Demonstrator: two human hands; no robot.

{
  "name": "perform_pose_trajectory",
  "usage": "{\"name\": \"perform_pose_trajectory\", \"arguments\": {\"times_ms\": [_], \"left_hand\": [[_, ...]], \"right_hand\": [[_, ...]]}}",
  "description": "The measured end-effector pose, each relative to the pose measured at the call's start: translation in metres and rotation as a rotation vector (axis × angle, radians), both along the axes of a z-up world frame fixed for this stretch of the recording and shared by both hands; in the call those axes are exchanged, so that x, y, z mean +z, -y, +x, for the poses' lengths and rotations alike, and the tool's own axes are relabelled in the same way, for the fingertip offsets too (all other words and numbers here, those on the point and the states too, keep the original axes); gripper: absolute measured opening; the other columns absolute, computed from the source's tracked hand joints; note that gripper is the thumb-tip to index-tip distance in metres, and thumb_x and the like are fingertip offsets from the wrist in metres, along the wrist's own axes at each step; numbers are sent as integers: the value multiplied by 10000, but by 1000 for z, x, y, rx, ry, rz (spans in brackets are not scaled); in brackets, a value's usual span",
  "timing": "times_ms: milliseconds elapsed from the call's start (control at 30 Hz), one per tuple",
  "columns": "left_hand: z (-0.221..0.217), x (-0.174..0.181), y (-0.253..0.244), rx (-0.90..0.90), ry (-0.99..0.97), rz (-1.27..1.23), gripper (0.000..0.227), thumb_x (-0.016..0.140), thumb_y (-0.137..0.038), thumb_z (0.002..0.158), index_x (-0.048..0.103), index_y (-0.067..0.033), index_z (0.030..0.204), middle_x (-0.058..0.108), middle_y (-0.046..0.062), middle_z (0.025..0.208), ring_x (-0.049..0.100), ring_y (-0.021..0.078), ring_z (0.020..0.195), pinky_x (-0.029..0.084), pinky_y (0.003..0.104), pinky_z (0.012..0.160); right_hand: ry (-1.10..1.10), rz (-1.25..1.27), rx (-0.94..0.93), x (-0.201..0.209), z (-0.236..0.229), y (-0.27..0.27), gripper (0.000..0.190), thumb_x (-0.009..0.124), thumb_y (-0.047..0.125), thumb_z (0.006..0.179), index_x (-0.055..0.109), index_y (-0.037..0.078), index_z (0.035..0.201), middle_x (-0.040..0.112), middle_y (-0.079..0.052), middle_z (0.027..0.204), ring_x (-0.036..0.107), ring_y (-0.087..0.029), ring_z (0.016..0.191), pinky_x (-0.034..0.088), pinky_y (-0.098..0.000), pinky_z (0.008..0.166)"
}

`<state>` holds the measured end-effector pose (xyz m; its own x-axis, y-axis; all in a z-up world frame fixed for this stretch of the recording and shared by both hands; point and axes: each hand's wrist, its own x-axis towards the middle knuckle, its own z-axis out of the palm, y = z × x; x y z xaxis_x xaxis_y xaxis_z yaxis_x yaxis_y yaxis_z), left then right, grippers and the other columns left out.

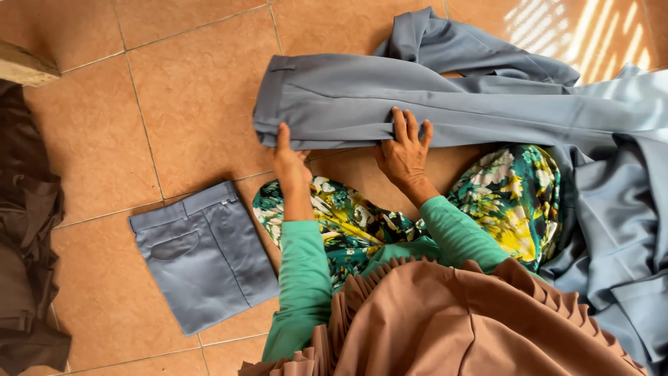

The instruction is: The person is smoothing and folding blue trousers on the floor.

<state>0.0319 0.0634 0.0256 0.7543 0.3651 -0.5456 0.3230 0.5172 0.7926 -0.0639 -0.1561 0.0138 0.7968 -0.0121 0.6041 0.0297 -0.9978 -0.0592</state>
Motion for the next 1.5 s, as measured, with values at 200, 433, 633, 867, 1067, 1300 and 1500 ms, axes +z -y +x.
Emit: {"name": "perform_pose_trajectory", "arguments": {"times_ms": [200, 433, 633, 867, 1067, 1300, 1500], "left_hand": [[17, -54, -124, 223, 95, -50, 888, 946, -441, 803, 364, -293, 1456, 440, 120, 1427, 511, 341, 968, 396, 398, 702], [20, -25, -223, 419, 61, -107, 601, 890, -438, 793, 567, -141, 1202, 676, 145, 1069, 692, 274, 844, 565, 373, 755], [26, -34, -244, 454, -41, -129, 614, 889, -420, 779, 592, -120, 1226, 727, 136, 972, 731, 269, 728, 670, 425, 820], [48, -24, -250, 593, 107, -384, 246, 755, -276, 884, 699, -187, 1106, 633, -11, 907, 429, 157, 696, 402, 282, 643], [21, -85, -249, 547, -29, -334, 714, 646, -524, 952, 267, -176, 1446, 72, 97, 1211, 228, 303, 1118, 325, 506, 940], [34, -173, -197, 79, -349, -228, 1260, 933, -626, 744, 194, -113, 1626, 255, 226, 1594, 527, 374, 1366, 325, 589, 1157], [61, -95, -195, 411, -117, -35, 885, 990, -420, 720, 528, 56, 1306, 545, 240, 1226, 631, 358, 1005, 542, 491, 978]], "right_hand": [[-141, -36, 77, -65, 23, -11, 145, 751, 218, 773, 721, 135, 658, 587, -131, 1288, 525, -337, 1210, 313, -596, 1021], [-269, -149, 257, -128, 19, 52, 161, 656, 219, 786, 655, 218, 625, 507, -5, 976, 518, -233, 939, 366, -486, 963], [-298, -184, 63, -90, 74, 111, 155, 665, 220, 840, 690, 183, 692, 529, -2, 933, 572, -222, 798, 454, -397, 713], [61, -146, 5, 38, 145, 80, 139, 577, 46, 677, 440, 43, 650, 579, -118, 1100, 445, -314, 831, 288, -408, 653], [-389, -281, 1, -94, 136, 70, 79, 689, 196, 799, 730, 164, 740, 546, -13, 1108, 517, -244, 1000, 407, -406, 763], [-736, 101, -59, -41, 138, 28, 246, 678, 95, 907, 752, -92, 1049, 380, -185, 1419, 531, -384, 1128, 594, -474, 798], [-657, 226, -32, -3, 162, 32, 344, 707, 0, 943, 686, -154, 1249, 188, -271, 1592, 482, -474, 1320, 577, -491, 1020]]}}
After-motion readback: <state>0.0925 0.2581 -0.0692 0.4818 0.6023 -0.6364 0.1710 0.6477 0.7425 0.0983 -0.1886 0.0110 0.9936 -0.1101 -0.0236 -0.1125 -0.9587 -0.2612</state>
